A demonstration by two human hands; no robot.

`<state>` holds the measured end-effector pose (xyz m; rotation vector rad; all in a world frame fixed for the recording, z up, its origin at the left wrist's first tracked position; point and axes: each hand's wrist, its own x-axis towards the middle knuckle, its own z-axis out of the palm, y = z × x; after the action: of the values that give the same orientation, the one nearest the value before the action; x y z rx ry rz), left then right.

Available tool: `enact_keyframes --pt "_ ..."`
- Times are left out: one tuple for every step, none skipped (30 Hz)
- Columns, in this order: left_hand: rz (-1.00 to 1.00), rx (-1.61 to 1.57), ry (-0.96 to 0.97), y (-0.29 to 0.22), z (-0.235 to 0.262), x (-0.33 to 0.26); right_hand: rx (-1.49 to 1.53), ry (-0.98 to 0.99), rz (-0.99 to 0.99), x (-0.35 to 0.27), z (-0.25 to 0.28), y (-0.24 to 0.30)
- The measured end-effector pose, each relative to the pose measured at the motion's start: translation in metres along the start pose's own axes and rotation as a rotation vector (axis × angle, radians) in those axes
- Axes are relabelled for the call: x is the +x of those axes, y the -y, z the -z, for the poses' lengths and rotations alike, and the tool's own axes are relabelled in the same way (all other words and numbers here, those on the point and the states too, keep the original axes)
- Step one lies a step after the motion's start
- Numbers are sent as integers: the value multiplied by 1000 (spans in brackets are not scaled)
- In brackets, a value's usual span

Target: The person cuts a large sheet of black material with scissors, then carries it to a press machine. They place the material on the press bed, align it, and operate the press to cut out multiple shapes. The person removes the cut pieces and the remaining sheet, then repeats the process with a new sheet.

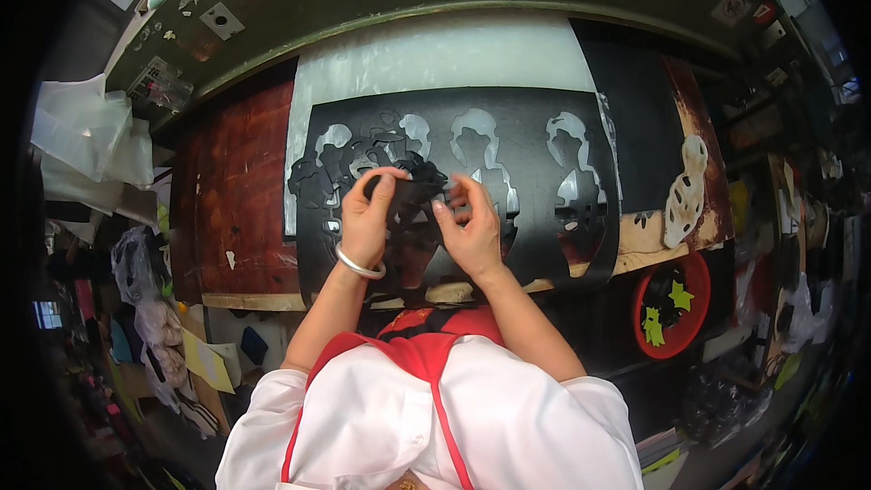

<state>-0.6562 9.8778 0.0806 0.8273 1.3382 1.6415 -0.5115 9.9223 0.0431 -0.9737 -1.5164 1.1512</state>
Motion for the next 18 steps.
enact_keyframes --pt "-43 -53 -32 -2 0 -1 -56 11 98 3 0 -1" --pt "-62 -53 -33 -3 2 -1 -60 81 99 6 1 -1" --pt "-95 -65 -40 -5 3 -2 -79 155 78 10 1 0" --pt "-118 -49 -56 -7 4 -1 -97 228 62 13 2 0" --pt "-178 15 -93 -8 5 -1 -165 213 178 18 1 2" --pt "-176 -8 -135 -9 6 0 -232 197 295 21 0 4" --pt "-186 -39 -171 -11 8 1 -300 191 400 25 -1 7" --pt "-239 21 -210 -12 8 3 -266 216 389 28 -2 11" --pt "-307 71 -241 -13 9 5 -235 251 371 31 -3 15" --pt "-365 123 -268 -15 9 7 -213 299 358 34 -4 20" --pt "-402 177 -298 -18 9 10 -224 318 362 37 -5 25" --pt "-428 232 -323 -21 10 12 -243 349 372 40 -5 29" --pt "-478 275 -346 -25 11 15 -264 377 369 43 -5 34" --pt "-512 333 -359 -30 12 18 -225 380 393 45 -3 39" --pt "-552 328 -344 -35 12 20 -199 393 403 48 -2 44" --pt "-594 317 -331 -41 13 23 -168 397 408 51 -1 48" --pt "-613 319 -304 -47 13 24 -139 399 410 54 0 53" --pt "-381 121 -234 -54 16 21 -126 417 415 57 1 58"
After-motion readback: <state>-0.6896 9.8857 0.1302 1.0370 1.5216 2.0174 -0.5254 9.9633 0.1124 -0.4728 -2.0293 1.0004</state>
